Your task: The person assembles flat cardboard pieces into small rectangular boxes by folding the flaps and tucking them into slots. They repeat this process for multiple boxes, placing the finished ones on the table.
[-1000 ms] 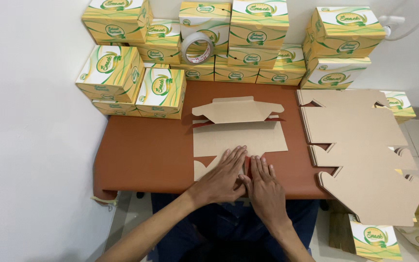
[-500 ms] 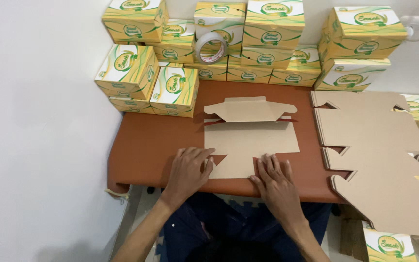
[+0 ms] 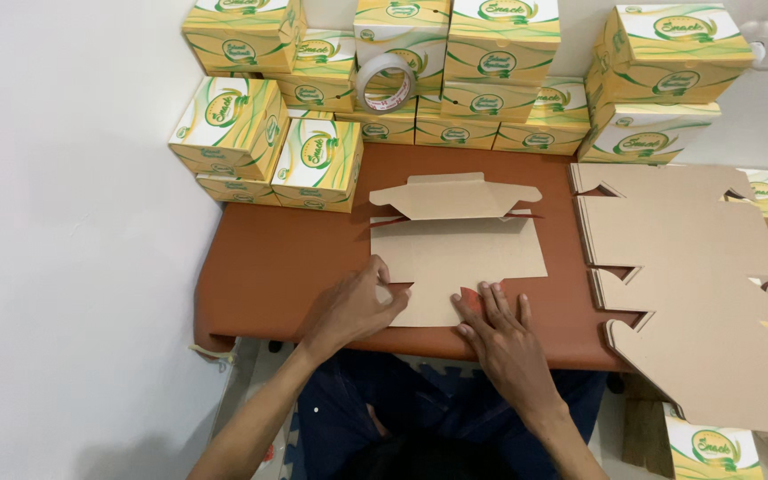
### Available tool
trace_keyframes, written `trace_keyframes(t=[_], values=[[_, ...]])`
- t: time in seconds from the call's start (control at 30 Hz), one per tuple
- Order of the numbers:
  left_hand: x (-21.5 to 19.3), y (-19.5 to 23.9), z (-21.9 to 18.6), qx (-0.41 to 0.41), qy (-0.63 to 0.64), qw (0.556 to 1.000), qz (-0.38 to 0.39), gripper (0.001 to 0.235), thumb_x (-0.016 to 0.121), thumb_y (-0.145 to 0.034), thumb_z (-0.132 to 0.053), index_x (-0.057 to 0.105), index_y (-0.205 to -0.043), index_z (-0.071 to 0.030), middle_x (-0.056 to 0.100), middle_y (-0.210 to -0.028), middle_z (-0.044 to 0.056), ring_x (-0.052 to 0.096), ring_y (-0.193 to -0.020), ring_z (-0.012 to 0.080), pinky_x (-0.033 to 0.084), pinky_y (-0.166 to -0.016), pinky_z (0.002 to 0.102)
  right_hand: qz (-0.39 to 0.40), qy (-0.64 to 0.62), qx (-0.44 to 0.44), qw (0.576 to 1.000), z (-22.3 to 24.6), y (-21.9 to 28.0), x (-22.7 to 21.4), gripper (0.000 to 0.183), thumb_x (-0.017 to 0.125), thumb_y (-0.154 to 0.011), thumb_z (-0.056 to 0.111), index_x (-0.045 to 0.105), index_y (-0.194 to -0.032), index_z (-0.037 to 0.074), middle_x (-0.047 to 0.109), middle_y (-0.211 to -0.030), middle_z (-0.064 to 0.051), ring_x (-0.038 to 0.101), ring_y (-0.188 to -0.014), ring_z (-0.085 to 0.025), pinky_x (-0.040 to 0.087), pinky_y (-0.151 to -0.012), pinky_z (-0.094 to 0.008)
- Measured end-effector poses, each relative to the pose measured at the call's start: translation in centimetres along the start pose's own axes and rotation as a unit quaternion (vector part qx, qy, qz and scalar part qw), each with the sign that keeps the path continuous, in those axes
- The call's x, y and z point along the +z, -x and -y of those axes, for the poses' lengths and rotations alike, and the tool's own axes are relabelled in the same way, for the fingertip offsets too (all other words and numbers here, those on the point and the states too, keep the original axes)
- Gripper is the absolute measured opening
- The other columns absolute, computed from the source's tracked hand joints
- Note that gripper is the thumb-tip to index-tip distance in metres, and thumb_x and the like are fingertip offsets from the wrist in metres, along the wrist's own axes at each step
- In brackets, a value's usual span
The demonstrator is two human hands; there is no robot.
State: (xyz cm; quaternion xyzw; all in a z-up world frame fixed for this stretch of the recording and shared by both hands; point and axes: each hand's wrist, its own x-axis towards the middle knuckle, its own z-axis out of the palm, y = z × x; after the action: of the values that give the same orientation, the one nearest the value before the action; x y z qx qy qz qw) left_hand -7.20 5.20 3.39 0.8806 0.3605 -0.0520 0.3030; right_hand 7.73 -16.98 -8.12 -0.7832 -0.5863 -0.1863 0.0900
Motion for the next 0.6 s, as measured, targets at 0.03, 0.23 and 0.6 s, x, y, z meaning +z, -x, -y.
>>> trace_keyframes(t=[0.03, 0.23, 0.6], values=[[0.4, 0.0, 0.1, 0.000, -0.003, 1.000, 0.001, 0.043, 0.059, -0.094, -0.060, 0.054, -0.110, -0.020, 0.077, -0.111, 0.009, 0.070, -0.098, 0.0414, 0.050, -0.076, 0.054, 0.000, -0.002, 0.002, 1.000, -0.1, 0.1, 0.1, 0.059, 0.048, -0.109, 0.042, 0.041, -0.166, 0.027, 0.047, -0.166, -0.019, 0.044, -0.156, -0.033, 0.040, -0.117, -0.060], [4.6, 0.0, 1.4, -0.005, 0.267, 0.959, -0.096, 0.112, 0.095, -0.069, -0.021, 0.032, -0.161, -0.029, 0.083, -0.110, 0.012, 0.077, -0.105, 0.0252, 0.052, -0.101, 0.037, -0.031, -0.021, 0.008, 0.999, 0.2, 0.3, 0.5, 0.059, 0.052, -0.109, 0.037, 0.042, -0.166, 0.025, 0.048, -0.165, -0.018, 0.045, -0.155, -0.034, 0.040, -0.119, -0.062], [10.6, -0.2, -0.9, 0.133, 0.119, 0.953, -0.246, 0.047, 0.087, -0.088, -0.024, 0.057, -0.122, -0.010, 0.077, -0.103, 0.010, 0.076, -0.092, 0.0315, 0.060, -0.076, 0.044, -0.032, 0.018, 0.005, 0.999, 0.2, 0.2, 0.3, 0.056, 0.049, -0.110, 0.039, 0.044, -0.164, 0.027, 0.052, -0.162, -0.018, 0.047, -0.154, -0.033, 0.041, -0.118, -0.061]])
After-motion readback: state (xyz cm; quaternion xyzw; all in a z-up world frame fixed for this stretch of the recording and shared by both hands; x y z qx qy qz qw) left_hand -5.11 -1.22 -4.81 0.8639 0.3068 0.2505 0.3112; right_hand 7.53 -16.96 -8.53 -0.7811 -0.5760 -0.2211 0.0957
